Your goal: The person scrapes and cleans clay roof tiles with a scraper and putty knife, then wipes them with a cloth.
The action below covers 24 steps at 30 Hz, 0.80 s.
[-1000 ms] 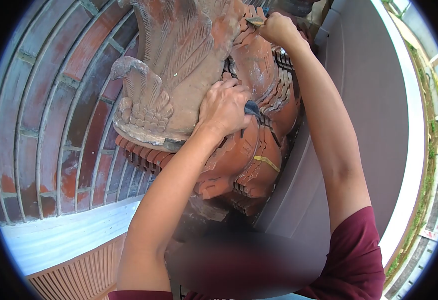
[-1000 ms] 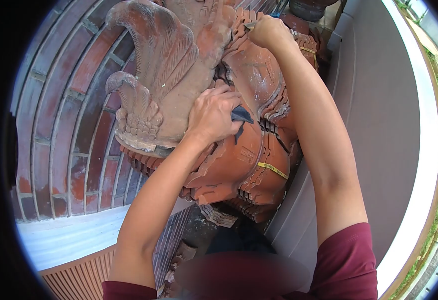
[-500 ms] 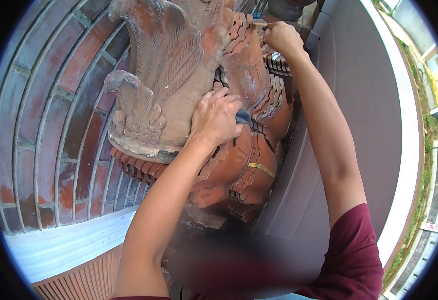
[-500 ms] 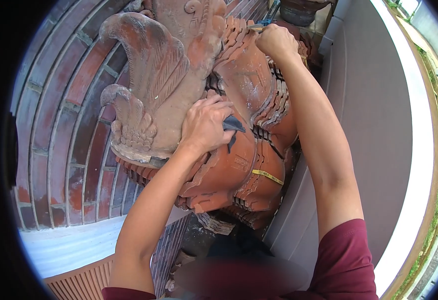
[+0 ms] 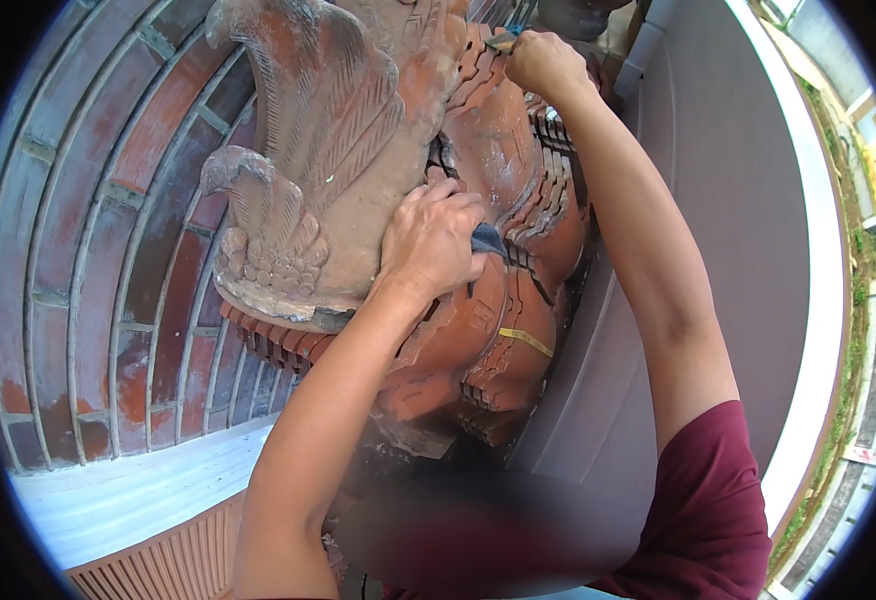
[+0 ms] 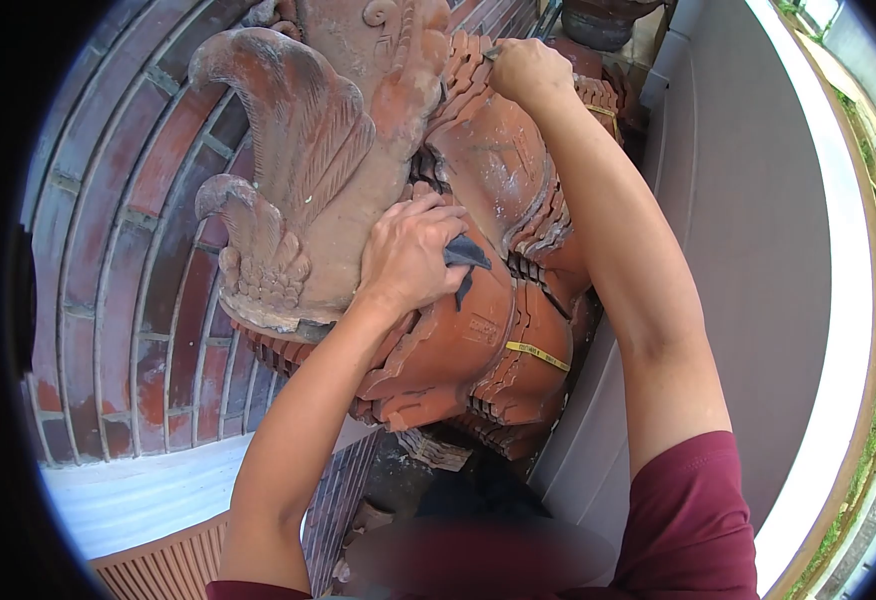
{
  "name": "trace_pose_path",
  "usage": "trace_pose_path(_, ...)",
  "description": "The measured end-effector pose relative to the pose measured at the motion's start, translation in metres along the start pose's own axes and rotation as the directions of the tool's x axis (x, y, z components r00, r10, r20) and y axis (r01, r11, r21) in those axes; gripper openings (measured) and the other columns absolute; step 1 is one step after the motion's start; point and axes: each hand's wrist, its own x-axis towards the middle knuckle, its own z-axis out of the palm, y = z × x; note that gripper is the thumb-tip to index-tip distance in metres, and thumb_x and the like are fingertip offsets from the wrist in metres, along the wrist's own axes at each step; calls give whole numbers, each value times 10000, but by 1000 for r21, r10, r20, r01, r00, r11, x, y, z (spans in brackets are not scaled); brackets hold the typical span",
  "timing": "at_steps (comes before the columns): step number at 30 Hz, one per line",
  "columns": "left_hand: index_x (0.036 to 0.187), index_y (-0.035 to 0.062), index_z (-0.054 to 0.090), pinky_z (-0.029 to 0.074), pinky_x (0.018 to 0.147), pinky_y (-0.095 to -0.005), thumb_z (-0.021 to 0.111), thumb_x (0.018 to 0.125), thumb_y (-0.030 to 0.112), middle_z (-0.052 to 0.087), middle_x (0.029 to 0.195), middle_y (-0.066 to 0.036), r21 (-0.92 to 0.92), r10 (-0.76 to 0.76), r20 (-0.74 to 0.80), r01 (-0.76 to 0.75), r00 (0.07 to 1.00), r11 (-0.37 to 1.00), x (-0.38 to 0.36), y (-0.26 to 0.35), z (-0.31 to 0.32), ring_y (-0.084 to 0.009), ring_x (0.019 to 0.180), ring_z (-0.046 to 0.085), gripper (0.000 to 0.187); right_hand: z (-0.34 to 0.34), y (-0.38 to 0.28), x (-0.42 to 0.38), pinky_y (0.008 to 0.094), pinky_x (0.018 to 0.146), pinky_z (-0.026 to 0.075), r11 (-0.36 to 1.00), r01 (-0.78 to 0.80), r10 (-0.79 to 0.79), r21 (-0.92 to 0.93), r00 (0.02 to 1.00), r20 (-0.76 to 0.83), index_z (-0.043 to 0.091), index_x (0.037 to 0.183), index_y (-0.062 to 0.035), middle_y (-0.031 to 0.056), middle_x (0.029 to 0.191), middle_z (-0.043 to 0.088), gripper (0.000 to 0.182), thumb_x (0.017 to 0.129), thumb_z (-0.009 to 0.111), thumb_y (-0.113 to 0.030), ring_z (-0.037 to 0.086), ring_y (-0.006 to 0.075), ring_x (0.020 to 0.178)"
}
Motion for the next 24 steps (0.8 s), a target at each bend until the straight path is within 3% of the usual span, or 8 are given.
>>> trace_pose_path(5, 962, 78, 762, 459, 1041, -416, 800, 666, 190, 727, 1190, -60, -6, -1, 17, 2, 1000, 1000, 0, -1, 0, -278, 1215, 612, 319, -11, -6, 1, 473, 979, 533, 998, -34, 39, -45, 993, 111, 699, 1243, -142, 182, 1262, 685, 385, 897, 561, -240, 658, 374, 1176)
trace_pose_path(8, 966, 75, 760, 463, 1034, -416, 799, 668, 189, 728, 1185, -65, 13, -2, -7, 2, 1000, 1000, -1, 1, 0, -277, 1207, 614, 321, -5, -4, 2, 470, 978, 534, 999, -34, 34, -28, 999, 10, 698, 1242, -136, 181, 1266, 683, 385, 895, 575, -246, 661, 373, 1171)
trace_pose_path(20, 949, 79, 762, 471, 1019, -414, 794, 673, 189, 733, 1169, -59, -2, 14, -21, -14, 1000, 1000, -1, -2, 1, -261, 1191, 618, 299, -12, -6, 6, 458, 959, 546, 990, 52, -44, -131, 997, 66, 698, 1242, -152, 159, 1259, 691, 381, 887, 588, -237, 670, 358, 1158)
trace_pose_path(24, 946, 88, 765, 466, 1029, -414, 793, 672, 191, 731, 1176, -51, -4, -13, 19, 13, 1000, 1000, 1, 1, 0, -260, 1211, 610, 294, -11, -3, 7, 467, 961, 542, 997, -8, 13, -71, 998, 66, 700, 1237, -155, 156, 1259, 691, 372, 899, 576, -249, 668, 354, 1161)
